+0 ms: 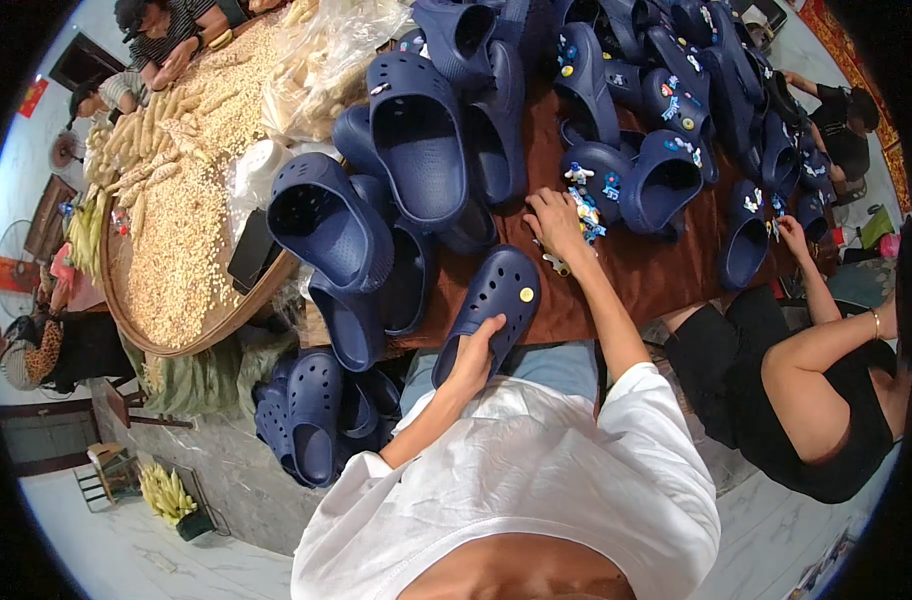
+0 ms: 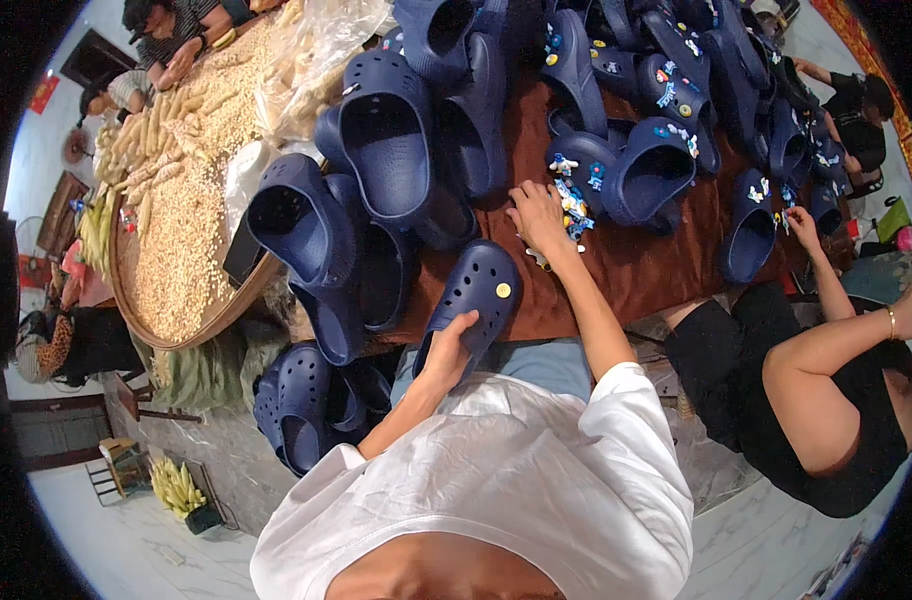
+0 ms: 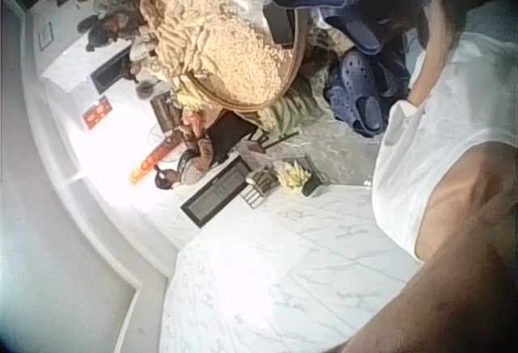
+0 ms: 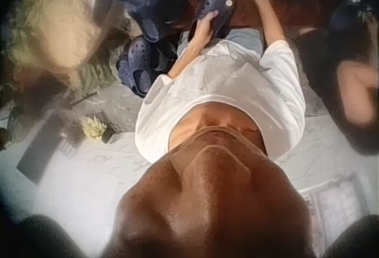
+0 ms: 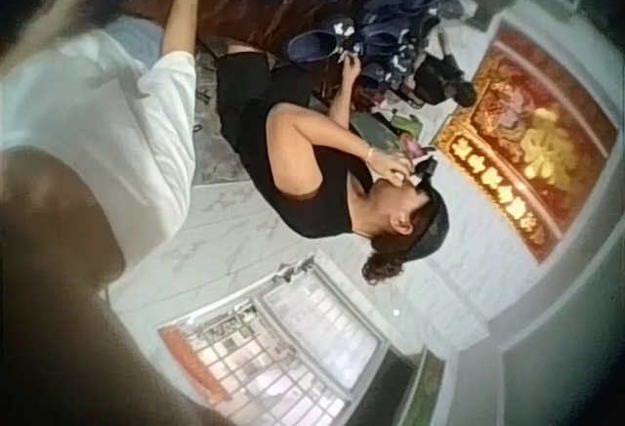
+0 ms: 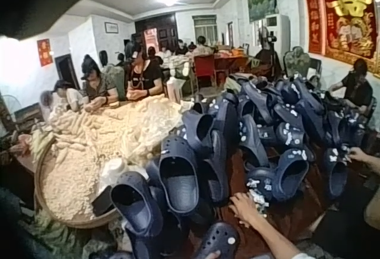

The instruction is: Attaching decorative charms to blue clogs.

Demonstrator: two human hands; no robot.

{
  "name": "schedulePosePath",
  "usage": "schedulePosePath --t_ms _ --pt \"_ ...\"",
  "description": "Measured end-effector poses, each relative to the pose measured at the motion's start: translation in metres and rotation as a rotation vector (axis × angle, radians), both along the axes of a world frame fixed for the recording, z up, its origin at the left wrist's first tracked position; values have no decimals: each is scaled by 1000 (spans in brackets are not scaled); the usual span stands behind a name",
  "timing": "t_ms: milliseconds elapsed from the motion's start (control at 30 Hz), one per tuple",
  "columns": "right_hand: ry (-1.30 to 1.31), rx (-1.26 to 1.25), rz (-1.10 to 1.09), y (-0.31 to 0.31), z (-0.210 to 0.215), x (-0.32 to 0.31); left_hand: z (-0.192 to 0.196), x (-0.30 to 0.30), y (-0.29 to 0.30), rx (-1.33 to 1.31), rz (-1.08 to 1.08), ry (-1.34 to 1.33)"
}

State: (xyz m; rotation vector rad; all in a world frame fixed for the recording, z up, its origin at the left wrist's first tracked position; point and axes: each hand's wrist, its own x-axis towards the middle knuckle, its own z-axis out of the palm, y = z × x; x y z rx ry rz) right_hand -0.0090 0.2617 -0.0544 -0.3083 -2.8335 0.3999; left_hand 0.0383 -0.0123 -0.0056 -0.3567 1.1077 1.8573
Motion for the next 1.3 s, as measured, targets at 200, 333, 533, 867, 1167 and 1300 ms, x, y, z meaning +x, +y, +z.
schedulePosePath --t_ms 200,333,533,867,1167,1300 --pt "187 45 29 -13 16 28 9 -5 0 -9 20 -28" --pt "396 -193 -20 -36 58 58 13 -9 -2 27 70 -73" --pt "392 -519 -103 -112 60 132 11 -13 -1 247 102 -151" --pt "198 -1082 5 -185 38 164 30 9 9 268 193 -176" --pt "218 -947 26 -199 18 173 25 51 -15 16 26 613" --pt "353 -889 61 -201 8 174 37 56 -38 36 -69 747"
